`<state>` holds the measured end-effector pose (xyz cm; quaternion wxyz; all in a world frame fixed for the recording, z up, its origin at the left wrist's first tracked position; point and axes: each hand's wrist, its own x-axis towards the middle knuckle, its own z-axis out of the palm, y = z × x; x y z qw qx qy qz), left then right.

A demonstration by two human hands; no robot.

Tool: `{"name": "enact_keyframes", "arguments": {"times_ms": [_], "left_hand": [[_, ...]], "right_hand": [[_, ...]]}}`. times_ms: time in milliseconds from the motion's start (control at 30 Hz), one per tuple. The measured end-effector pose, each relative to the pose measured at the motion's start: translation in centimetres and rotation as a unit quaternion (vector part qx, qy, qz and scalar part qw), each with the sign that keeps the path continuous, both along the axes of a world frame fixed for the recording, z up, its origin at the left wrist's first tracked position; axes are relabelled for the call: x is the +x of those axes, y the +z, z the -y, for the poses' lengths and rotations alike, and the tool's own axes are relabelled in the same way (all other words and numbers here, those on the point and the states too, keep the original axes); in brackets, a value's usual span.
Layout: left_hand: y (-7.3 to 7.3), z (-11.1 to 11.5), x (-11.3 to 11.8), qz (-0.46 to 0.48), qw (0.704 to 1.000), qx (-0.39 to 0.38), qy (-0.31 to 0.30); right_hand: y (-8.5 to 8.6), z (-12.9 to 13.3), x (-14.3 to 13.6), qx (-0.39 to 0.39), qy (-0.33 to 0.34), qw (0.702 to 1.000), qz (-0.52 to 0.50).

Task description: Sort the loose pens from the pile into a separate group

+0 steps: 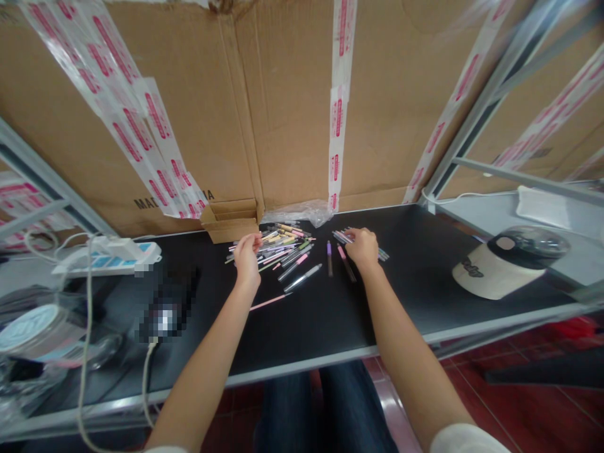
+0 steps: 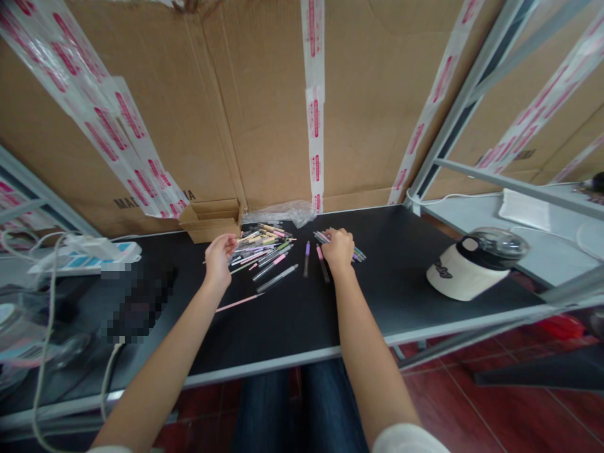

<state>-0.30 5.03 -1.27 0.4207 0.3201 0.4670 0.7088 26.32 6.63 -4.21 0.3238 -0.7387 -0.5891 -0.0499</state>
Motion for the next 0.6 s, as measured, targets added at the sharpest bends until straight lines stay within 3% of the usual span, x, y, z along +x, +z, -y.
{"name": "enact_keyframes", "arguments": {"times_ms": [100,167,233,300,367,600], "left_hand": [[0.0,-0.1,0.0,0.009,1.000,0.003,-0.003],[0.0,-0.1,0.0,0.016,1.000,0.003,-0.005],[0.1,0.0,0.0,0.021,1.000,0.000,-0.005],[0.2,0.1,0.0,0.024,1.000,-0.002,-0.004],[0.3,0.1,0.0,0.025,1.000,-0.002,-0.007],[0.6,0.1,-0.2,0.028,0.999,-0.007,-0.016]], "right_hand": [[0.9,0.2,-0.4,0.008,0.065,0.997,-0.038],[1.6,0.5,-1.1,-0.007,0.204,0.976,-0.070],[2.4,0.9,-2.1,-0.050,0.381,0.918,-0.095],[2.9,1.5,-3.3,-0.083,0.486,0.865,-0.092],[3.3,2.0,-4.4,-0.111,0.511,0.849,-0.067],[3.4,2.6,-6.0,-0.187,0.474,0.860,0.018]]}}
